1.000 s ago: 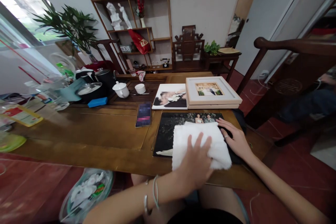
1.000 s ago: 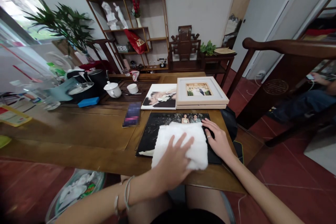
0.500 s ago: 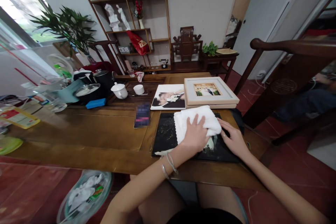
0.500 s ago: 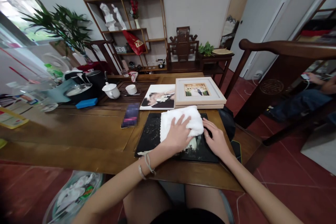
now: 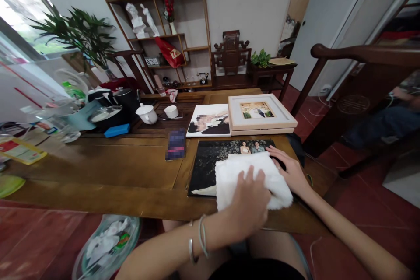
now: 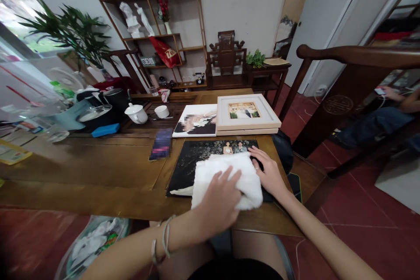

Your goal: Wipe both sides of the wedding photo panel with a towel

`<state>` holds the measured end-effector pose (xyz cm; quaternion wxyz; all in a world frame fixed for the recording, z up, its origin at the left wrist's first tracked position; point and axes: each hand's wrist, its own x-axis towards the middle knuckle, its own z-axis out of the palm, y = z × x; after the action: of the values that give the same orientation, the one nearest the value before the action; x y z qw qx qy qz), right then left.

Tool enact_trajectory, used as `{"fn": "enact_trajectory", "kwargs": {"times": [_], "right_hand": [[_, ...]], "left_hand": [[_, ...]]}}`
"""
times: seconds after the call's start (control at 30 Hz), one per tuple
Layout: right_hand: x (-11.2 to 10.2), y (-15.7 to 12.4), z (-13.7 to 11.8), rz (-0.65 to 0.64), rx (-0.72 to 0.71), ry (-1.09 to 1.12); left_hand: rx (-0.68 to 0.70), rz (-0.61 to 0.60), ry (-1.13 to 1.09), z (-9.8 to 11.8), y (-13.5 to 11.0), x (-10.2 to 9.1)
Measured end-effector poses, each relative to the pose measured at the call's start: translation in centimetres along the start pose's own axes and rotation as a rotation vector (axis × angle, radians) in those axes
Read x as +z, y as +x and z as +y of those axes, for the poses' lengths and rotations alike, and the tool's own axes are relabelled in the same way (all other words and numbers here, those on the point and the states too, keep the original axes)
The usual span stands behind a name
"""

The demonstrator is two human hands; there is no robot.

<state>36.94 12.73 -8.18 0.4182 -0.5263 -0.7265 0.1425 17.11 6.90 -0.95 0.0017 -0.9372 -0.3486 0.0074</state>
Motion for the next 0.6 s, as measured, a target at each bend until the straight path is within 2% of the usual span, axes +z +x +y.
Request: {"fn": "enact_trajectory", "kwargs": {"times": [0.13, 0.23, 0.33, 0.43, 0.5, 0.6], "right_hand": [[0.3, -0.1, 0.0, 0.014, -0.014, -0.036], [0.3, -0.1, 0.0, 0.019, -0.025, -0.054], [0.2, -0.1, 0.0, 0.021, -0.025, -0.07], [0.2, 0.0, -0.1, 0.023, -0.023, -0.086], [0.1, 0.0, -0.1, 0.025, -0.023, -0.092], [0.2, -0.1, 0.0, 0.029, -0.025, -0.095]], "left_hand": [[-0.111, 0.045, -0.101, -5.2, 3.1, -1.3], [-0.099, 0.076, -0.15, -7.6, 5.8, -1.8], [-0.062, 0.08, -0.178, -8.1, 8.4, -1.8], [-0.056, 0.085, -0.186, -7.5, 10.4, -1.6], [-0.062, 0.082, -0.176, -7.1, 10.6, -1.4], [-0.063, 0.07, -0.142, -6.8, 9.3, -1.1]]}}
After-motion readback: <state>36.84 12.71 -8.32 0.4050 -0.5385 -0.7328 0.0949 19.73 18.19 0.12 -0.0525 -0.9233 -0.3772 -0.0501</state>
